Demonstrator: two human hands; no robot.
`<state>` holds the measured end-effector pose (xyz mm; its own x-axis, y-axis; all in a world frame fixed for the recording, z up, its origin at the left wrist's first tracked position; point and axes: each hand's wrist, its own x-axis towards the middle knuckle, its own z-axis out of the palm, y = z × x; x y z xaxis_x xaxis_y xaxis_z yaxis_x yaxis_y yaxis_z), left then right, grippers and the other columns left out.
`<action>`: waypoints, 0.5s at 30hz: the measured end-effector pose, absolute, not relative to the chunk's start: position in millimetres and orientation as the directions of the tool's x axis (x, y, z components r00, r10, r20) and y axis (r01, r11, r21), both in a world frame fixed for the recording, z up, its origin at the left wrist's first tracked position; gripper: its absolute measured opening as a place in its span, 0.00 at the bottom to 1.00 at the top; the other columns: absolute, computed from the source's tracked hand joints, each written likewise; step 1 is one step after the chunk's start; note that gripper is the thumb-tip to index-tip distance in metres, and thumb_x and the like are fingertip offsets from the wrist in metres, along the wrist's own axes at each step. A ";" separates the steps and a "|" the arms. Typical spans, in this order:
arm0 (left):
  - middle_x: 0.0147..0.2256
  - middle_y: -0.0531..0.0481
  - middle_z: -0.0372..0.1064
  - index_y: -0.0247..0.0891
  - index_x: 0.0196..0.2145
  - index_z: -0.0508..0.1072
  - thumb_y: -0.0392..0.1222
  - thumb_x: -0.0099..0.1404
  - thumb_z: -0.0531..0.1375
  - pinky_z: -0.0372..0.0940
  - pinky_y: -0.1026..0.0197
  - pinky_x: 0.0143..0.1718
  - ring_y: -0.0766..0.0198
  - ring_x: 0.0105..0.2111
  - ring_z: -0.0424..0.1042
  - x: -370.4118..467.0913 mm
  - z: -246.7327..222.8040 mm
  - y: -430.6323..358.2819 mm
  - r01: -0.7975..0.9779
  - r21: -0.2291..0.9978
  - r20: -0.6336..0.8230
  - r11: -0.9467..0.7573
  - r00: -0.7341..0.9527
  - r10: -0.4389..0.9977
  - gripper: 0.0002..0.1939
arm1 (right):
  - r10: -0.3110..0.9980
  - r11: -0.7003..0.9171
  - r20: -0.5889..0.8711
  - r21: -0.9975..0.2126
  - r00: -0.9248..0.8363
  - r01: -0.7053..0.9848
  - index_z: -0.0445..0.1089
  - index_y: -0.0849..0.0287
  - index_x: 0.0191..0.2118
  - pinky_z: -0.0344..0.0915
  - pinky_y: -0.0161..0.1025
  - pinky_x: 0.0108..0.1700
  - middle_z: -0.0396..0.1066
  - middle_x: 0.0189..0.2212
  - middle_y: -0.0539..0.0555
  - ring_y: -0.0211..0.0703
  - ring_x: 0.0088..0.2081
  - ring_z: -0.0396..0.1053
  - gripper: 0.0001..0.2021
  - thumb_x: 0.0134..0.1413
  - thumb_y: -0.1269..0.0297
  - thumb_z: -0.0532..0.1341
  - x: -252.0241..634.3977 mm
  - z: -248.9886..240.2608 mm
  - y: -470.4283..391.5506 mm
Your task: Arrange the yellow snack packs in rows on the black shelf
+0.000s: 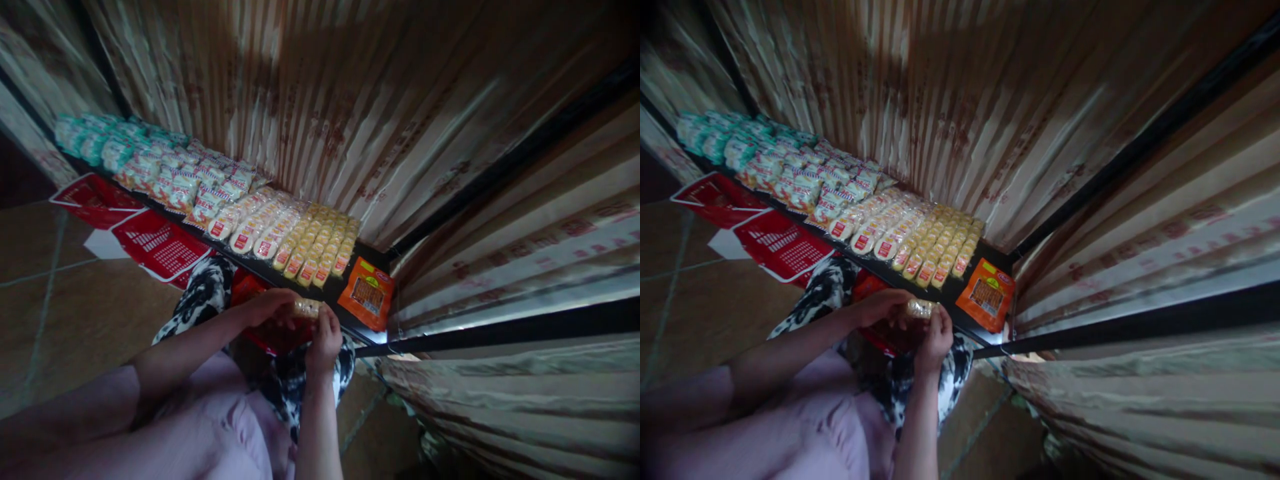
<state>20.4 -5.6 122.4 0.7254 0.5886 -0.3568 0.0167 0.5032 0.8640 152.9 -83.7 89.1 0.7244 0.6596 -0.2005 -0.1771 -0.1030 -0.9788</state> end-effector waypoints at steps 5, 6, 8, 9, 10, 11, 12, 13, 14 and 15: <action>0.26 0.52 0.70 0.33 0.36 0.69 0.59 0.51 0.60 0.53 0.67 0.19 0.64 0.21 0.73 30.0 121.0 -12.6 -0.033 0.822 -0.382 0.569 0.709 0.592 0.25 | 0.618 -0.080 -0.240 -0.966 0.749 -0.244 0.66 0.61 0.52 0.61 0.33 0.29 0.71 0.33 0.51 0.35 0.27 0.63 0.32 0.42 0.46 0.63 162.5 102.3 -82.0; 0.26 0.53 0.70 0.33 0.35 0.69 0.59 0.50 0.61 0.53 0.67 0.19 0.64 0.21 0.73 32.0 120.4 -14.0 -0.048 0.817 -0.383 0.575 0.700 0.603 0.25 | 0.612 -0.068 -0.230 -0.969 0.757 -0.239 0.65 0.61 0.52 0.62 0.33 0.31 0.72 0.35 0.53 0.36 0.29 0.65 0.32 0.42 0.47 0.63 162.7 104.7 -82.4; 0.25 0.54 0.69 0.34 0.34 0.69 0.59 0.50 0.61 0.52 0.67 0.18 0.64 0.21 0.73 35.8 119.5 -16.3 -0.068 0.808 -0.391 0.586 0.682 0.618 0.25 | 0.602 -0.055 -0.204 -0.975 0.772 -0.214 0.65 0.61 0.52 0.63 0.33 0.33 0.72 0.40 0.55 0.39 0.34 0.68 0.31 0.44 0.47 0.63 162.3 108.3 -84.2; 0.24 0.55 0.69 0.34 0.34 0.69 0.60 0.49 0.61 0.52 0.67 0.18 0.64 0.20 0.73 37.4 119.4 -17.0 -0.072 0.805 -0.396 0.589 0.674 0.624 0.25 | 0.603 -0.052 -0.194 -0.978 0.774 -0.204 0.65 0.61 0.52 0.64 0.33 0.35 0.72 0.43 0.57 0.40 0.36 0.69 0.31 0.44 0.47 0.62 162.1 109.2 -85.6; 0.24 0.55 0.68 0.35 0.34 0.68 0.60 0.49 0.61 0.52 0.67 0.18 0.65 0.20 0.72 38.9 119.7 -17.4 -0.075 0.804 -0.401 0.590 0.665 0.630 0.25 | 0.608 -0.050 -0.183 -0.980 0.772 -0.193 0.65 0.60 0.53 0.65 0.34 0.36 0.71 0.45 0.58 0.41 0.39 0.69 0.31 0.45 0.47 0.62 162.2 109.3 -87.1; 0.24 0.55 0.68 0.35 0.34 0.68 0.61 0.49 0.61 0.52 0.67 0.18 0.65 0.20 0.72 40.3 120.7 -17.5 -0.076 0.803 -0.406 0.591 0.657 0.636 0.25 | 0.618 -0.048 -0.173 -0.982 0.767 -0.183 0.65 0.60 0.53 0.65 0.35 0.39 0.70 0.48 0.59 0.43 0.41 0.70 0.30 0.46 0.47 0.61 162.8 108.7 -88.7; 0.24 0.55 0.68 0.35 0.34 0.68 0.61 0.49 0.60 0.51 0.67 0.18 0.65 0.20 0.72 41.6 122.4 -17.6 -0.075 0.804 -0.411 0.590 0.647 0.642 0.25 | 0.633 -0.053 -0.160 -0.985 0.758 -0.164 0.65 0.59 0.54 0.65 0.36 0.41 0.69 0.50 0.59 0.44 0.44 0.69 0.30 0.48 0.47 0.60 163.9 107.5 -90.3; 0.24 0.55 0.68 0.35 0.33 0.68 0.61 0.49 0.60 0.52 0.67 0.18 0.65 0.21 0.72 42.8 124.7 -17.7 -0.073 0.808 -0.414 0.584 0.636 0.651 0.25 | 0.641 -0.063 -0.144 -0.989 0.754 -0.135 0.64 0.59 0.55 0.65 0.38 0.43 0.69 0.50 0.60 0.46 0.46 0.69 0.29 0.50 0.48 0.58 165.7 105.7 -91.7; 0.24 0.55 0.68 0.35 0.33 0.68 0.61 0.49 0.60 0.52 0.67 0.19 0.65 0.21 0.71 44.2 127.7 -18.2 -0.074 0.818 -0.408 0.570 0.623 0.667 0.25 | 0.649 -0.075 -0.118 -0.993 0.752 -0.092 0.64 0.60 0.55 0.65 0.39 0.44 0.68 0.51 0.61 0.47 0.47 0.69 0.28 0.51 0.48 0.57 167.9 103.6 -93.0; 0.23 0.55 0.68 0.35 0.33 0.68 0.61 0.49 0.60 0.53 0.67 0.20 0.65 0.21 0.71 45.7 131.0 -19.1 -0.078 0.832 -0.396 0.550 0.611 0.685 0.25 | 0.654 -0.088 -0.078 -0.996 0.752 -0.027 0.65 0.61 0.55 0.65 0.40 0.45 0.68 0.51 0.62 0.48 0.48 0.68 0.28 0.53 0.49 0.56 170.4 101.3 -94.1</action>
